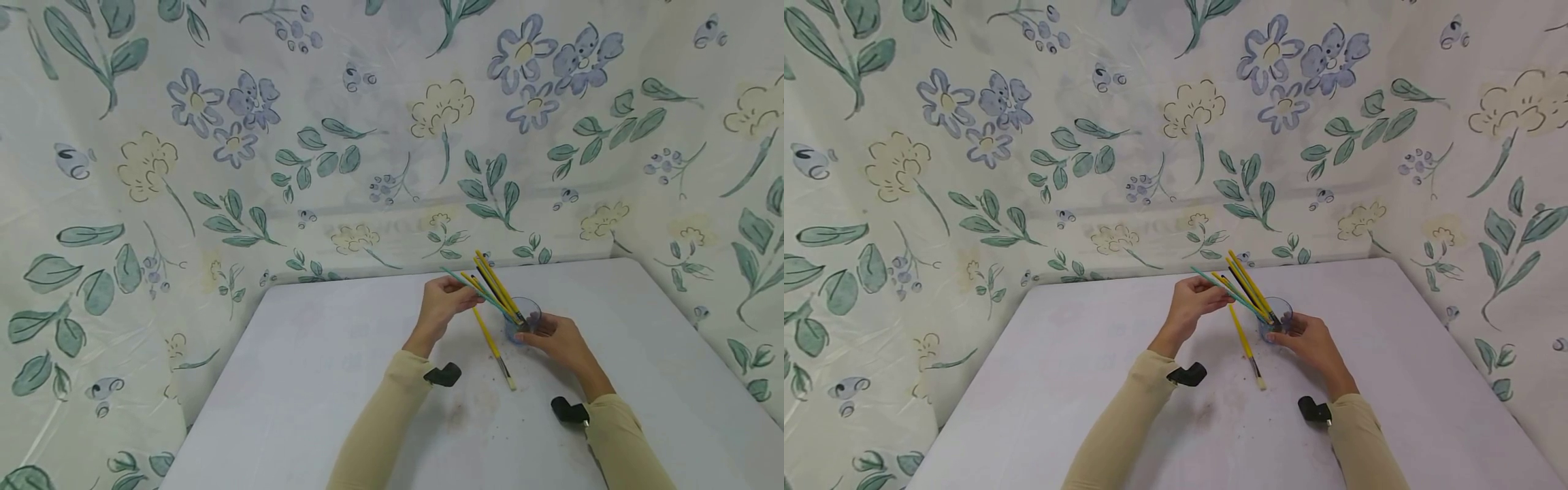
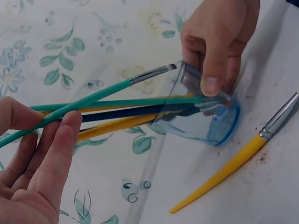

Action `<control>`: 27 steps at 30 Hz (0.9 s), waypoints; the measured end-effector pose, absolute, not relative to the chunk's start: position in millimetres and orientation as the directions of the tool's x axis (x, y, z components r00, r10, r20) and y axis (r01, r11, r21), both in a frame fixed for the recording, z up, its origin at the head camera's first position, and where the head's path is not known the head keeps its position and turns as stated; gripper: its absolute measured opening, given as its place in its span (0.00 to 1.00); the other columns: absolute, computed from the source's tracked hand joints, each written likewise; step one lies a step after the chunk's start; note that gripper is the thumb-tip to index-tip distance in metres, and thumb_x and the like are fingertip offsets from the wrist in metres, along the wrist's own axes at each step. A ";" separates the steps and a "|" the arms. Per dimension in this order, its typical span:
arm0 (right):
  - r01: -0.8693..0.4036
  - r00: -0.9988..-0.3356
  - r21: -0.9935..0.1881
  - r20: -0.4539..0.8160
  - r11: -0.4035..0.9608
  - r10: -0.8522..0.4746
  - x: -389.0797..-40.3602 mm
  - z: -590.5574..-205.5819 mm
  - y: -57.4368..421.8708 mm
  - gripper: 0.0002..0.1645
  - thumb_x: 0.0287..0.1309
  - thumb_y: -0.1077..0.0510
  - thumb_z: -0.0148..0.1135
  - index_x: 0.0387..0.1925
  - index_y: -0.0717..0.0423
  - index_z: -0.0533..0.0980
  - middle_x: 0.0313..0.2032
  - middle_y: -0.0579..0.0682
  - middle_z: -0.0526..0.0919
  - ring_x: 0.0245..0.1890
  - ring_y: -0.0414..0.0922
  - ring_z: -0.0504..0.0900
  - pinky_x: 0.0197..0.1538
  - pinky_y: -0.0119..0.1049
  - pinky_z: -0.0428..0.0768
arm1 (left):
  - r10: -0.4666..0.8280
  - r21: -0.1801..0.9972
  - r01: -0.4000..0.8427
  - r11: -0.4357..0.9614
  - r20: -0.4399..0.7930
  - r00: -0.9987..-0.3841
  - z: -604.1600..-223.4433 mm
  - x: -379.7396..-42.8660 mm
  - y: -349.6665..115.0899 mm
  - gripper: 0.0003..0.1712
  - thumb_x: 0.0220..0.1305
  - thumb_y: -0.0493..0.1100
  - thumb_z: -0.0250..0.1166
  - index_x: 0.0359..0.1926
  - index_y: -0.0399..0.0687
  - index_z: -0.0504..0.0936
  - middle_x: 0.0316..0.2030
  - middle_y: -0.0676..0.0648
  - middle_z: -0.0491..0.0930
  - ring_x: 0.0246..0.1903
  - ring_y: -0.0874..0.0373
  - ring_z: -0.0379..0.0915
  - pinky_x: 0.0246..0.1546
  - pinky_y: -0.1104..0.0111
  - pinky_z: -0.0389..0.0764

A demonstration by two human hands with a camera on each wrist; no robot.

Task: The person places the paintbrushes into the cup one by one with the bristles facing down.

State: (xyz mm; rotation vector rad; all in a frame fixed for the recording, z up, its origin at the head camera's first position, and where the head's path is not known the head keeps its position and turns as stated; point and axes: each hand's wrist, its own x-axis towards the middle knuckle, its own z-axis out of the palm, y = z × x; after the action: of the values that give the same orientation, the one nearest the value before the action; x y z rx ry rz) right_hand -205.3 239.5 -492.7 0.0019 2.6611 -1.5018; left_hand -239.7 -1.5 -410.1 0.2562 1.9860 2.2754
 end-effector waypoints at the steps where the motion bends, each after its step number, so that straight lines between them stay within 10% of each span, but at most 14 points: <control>1: 0.042 -0.996 -0.854 -0.076 0.518 -0.043 -205.5 -493.0 239.6 0.45 0.54 0.37 0.69 0.64 0.62 0.70 0.61 0.63 0.78 0.63 0.60 0.76 0.65 0.53 0.76 | 0.193 0.990 0.030 -0.138 0.056 -0.980 -409.9 -239.7 -0.6 0.12 0.58 0.32 0.67 0.42 0.28 0.79 0.33 0.40 0.87 0.30 0.56 0.87 0.40 0.66 0.87; 27: 0.034 -0.997 -0.851 -0.068 0.524 -0.045 -204.6 -492.8 240.4 0.50 0.53 0.36 0.69 0.66 0.65 0.67 0.63 0.65 0.75 0.64 0.61 0.76 0.64 0.53 0.76 | 0.189 0.992 0.118 -0.038 0.123 -0.974 -413.9 -235.2 16.4 0.06 0.56 0.33 0.68 0.35 0.34 0.82 0.31 0.48 0.84 0.30 0.61 0.86 0.42 0.67 0.87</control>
State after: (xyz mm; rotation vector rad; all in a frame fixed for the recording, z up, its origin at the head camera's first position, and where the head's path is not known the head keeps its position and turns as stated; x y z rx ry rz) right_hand -204.6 240.4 -492.8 -0.0096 2.6702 -1.4947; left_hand -235.2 16.4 -413.9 0.3427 2.1431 2.2013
